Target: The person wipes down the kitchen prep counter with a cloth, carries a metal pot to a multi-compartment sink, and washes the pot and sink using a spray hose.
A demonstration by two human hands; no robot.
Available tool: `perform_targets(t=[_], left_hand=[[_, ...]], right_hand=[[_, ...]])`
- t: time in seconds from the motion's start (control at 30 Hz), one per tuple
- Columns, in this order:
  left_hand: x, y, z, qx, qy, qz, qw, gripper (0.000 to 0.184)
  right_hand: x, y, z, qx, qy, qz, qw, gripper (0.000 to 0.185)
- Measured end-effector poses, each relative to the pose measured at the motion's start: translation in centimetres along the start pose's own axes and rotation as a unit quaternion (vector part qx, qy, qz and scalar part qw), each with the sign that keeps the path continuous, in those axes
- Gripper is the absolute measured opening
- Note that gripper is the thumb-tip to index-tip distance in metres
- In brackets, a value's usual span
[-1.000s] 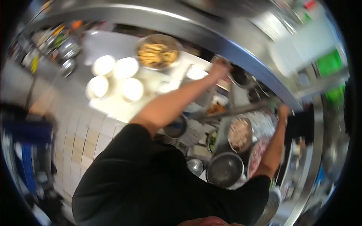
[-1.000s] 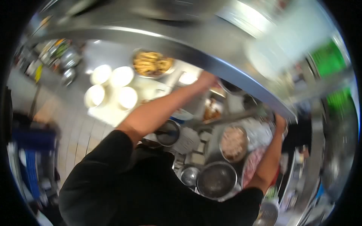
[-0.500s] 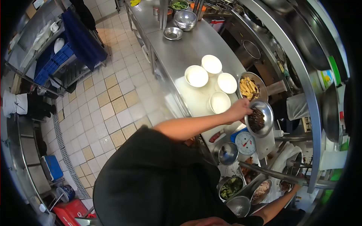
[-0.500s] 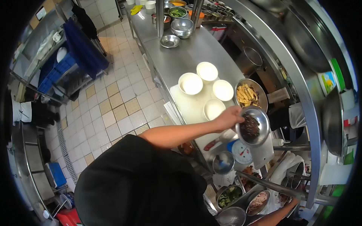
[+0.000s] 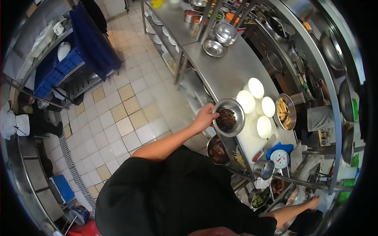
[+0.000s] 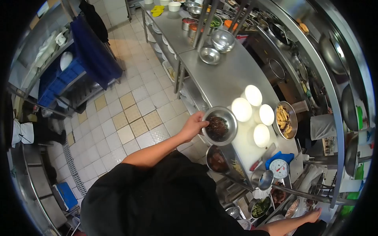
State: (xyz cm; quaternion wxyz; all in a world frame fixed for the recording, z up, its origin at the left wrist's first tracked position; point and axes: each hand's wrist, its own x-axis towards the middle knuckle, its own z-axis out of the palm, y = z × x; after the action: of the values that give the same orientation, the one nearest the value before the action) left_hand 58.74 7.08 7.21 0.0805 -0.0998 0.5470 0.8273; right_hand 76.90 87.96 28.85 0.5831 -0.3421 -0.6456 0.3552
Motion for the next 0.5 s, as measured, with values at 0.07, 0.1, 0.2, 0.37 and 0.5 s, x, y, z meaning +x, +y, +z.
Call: perform_targets(t=[0.07,0.1,0.2,0.37,0.5], left_hand=[[-0.3,0.1,-4.0,-0.008,0.033,-0.005,0.999,0.013],[-0.2,-0.1,-5.8,-0.005,0.045,-0.005,0.999,0.012],[-0.8,1.6,-10.0,-0.064,0.060,-0.005,0.996,0.011],[0.4,4.3,-13.9,-0.064,0.111,0.013,0.992,0.012],[2.3,7.0,-16.8,-0.098,0.142,0.035,0.984,0.017]], right_hand=[[-5.6,-3.5,1.3,0.013,0.101,-0.062,0.993,0.026],[-10.4,-7.2,2.4,0.016,0.152,-0.093,0.984,0.026],[-26.0,-17.7,8.1,0.159,0.054,-0.070,0.983,0.028],[-51.6,-21.5,21.5,0.133,-0.430,0.028,0.892,0.026],[-68.7,-23.5,28.4,0.080,-0.728,0.193,0.653,0.030]])
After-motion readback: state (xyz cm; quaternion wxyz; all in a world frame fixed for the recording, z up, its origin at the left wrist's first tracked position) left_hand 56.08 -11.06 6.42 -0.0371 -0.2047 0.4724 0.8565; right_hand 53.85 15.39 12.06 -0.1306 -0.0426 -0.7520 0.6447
